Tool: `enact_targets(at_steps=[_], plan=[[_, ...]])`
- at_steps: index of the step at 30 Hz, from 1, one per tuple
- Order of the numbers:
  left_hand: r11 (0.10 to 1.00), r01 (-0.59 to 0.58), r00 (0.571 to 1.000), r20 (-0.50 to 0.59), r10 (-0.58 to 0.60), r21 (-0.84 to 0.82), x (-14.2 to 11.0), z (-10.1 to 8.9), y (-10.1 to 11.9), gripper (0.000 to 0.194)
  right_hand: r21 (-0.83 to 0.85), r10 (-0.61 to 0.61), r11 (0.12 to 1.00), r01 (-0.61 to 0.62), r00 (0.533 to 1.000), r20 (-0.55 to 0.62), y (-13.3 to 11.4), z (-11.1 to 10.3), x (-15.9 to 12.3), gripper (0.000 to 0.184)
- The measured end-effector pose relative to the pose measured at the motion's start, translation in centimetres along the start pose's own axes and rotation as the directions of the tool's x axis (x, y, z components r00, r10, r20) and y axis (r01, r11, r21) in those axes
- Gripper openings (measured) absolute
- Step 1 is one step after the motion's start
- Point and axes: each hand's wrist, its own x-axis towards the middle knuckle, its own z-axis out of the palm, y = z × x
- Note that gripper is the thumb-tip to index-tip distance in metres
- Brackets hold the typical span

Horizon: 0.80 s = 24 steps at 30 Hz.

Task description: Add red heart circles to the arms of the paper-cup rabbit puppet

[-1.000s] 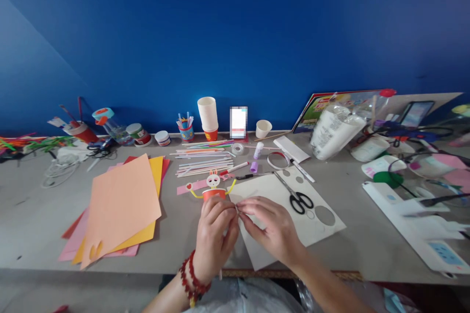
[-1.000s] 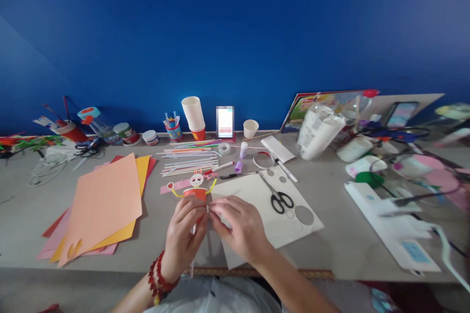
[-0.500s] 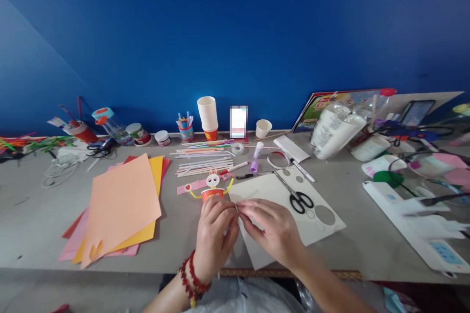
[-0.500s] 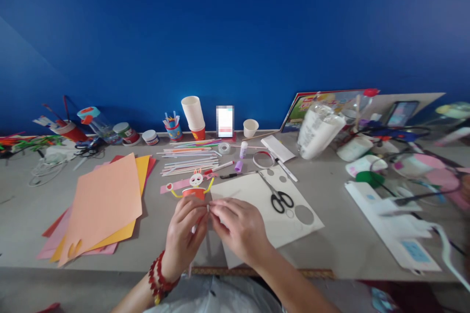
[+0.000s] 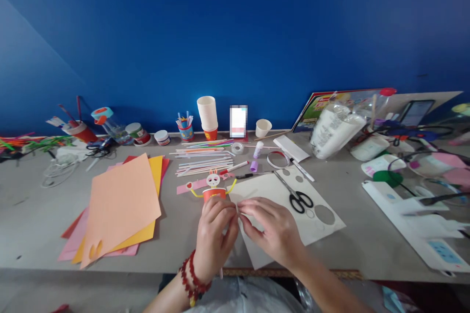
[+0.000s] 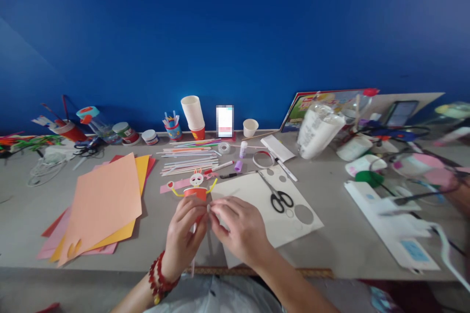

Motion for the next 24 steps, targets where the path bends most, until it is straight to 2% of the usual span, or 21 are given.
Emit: enact_targets(at_steps=[5,8,11,14,15,17,20,22,24], plan=[[1.0,-0.012,1.0,0.006,0.012,0.019,0.1,0.0,0.0,0.019,-0.049,0.004,0.999,-0.004,1.0,0.008,0.0,0.4,0.1,0.017],[1.0,0.019,1.0,-0.014,-0.019,-0.006,0.1,0.0,-0.1,0.018,-0.024,0.009,1.0,-0.01,0.999,-0.038,0.2,0.7,0.0,0.019],[0.992,0.095,0.995,-0.032,-0.098,-0.082,0.1,0.0,-0.3,0.014,0.05,0.053,0.998,-0.047,0.993,-0.11,0.5,0.5,-0.1,0.019],[0.961,0.224,0.973,-0.016,-0.23,-0.161,-0.2,0.0,-0.7,0.015,0.106,0.118,0.989,-0.104,0.984,-0.137,1.2,-0.2,-0.6,0.017],[0.948,0.264,0.963,-0.003,-0.269,-0.177,-0.3,0.0,-0.8,0.017,0.108,0.13,0.987,-0.118,0.985,-0.109,1.5,-0.4,-0.9,0.017],[0.925,0.324,0.945,0.026,-0.326,-0.196,-0.5,0.0,-1.2,0.021,0.078,0.117,0.99,-0.12,0.993,0.034,2.4,-0.6,-1.6,0.017],[0.901,0.373,0.927,0.051,-0.372,-0.219,-0.7,-0.1,-1.6,0.023,-0.053,0.11,0.994,-0.098,0.944,0.312,3.7,-0.6,-2.8,0.017],[0.884,0.4,0.916,0.063,-0.397,-0.243,-0.7,0.0,-1.8,0.024,-0.161,0.191,0.977,-0.143,0.918,0.348,4.3,-0.5,-3.0,0.014],[0.854,0.435,0.9,0.102,-0.424,-0.285,-0.6,0.1,-1.9,0.027,-0.174,0.229,0.967,-0.186,0.935,0.272,4.3,-0.5,-2.7,0.013]])
